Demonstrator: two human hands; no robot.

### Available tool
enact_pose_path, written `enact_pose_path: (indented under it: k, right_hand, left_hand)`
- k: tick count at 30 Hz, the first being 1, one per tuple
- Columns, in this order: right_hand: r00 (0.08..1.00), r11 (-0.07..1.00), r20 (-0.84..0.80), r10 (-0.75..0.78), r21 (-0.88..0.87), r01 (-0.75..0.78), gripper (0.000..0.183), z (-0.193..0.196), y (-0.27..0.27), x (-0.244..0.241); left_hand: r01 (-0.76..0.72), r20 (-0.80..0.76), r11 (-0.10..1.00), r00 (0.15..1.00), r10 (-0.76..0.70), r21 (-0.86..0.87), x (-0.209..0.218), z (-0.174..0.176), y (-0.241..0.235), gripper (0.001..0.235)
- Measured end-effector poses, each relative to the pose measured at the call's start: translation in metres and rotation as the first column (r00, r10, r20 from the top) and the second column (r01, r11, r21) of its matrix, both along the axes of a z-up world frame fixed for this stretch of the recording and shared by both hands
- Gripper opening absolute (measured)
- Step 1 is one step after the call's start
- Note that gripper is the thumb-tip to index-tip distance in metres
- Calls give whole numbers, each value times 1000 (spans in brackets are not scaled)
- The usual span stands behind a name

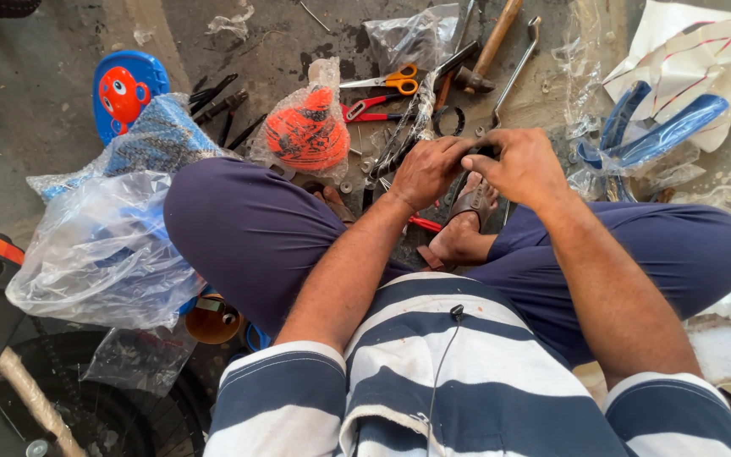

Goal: The person sits on the ground assembling a bicycle handlebar stem. They insert a metal stem into the handlebar clamp, tighten it with a screwdriver, and then attach the handlebar to the stem, securing it with a screwdriver.

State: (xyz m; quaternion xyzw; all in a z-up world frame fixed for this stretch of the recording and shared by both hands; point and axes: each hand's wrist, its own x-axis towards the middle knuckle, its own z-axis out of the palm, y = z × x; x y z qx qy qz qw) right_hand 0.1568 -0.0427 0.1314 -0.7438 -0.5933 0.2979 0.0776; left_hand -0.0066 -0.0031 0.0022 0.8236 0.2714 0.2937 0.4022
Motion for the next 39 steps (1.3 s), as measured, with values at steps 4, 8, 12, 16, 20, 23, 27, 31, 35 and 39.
enact_pose_path:
  k: [4,8,12,16,20,23,27,31,35,39]
  right_hand:
    - [1000,994,-19,-7,-107,5,39,3,11,3]
    - [1000,977,1,-18,-210,18,44,1,17,5]
    - [962,972,192,192,97,-214,51,7,12,8]
    - [995,869,46,92,484,-102,69,12,14,-1]
    - [968,997,245,-49,64,34,73,-5,32,-39]
    - [963,761,253,97,605,-236,82,-11,27,-43]
    - [984,727,152,90,666,-169,85,-15,22,-4]
    - [984,785,173,51,601,-146,63,-54,32,-23]
    - [995,747,-102,0,661,68,34,-88,27,-9]
    - [649,873,-648,-399,-52,485,37,-100,0,27]
  left_hand:
    - [35,-8,998,999,-36,-49,-4,-2,2,38]
    - [27,-3,999,1000,-27,-23,-2,-4,1,38]
    - [-8,44,1000,999,8,5,-1,-6,1,30]
    - [-31,16,1000,999,32,-1,-2,-21,-4,35]
    - [-2,-95,1000,996,1,-10,7,-35,-2,21]
    - [-25,12,999,1000,25,33,3,-37,-2,22]
    - [-28,100,998,994,34,-60,-3,-35,-5,33]
    - [-64,37,995,997,67,-77,-4,-29,1,32]
    - [-76,4,979,997,78,-189,-3,-24,5,38]
    - [-74,58,957,994,94,-281,-13,-11,2,63]
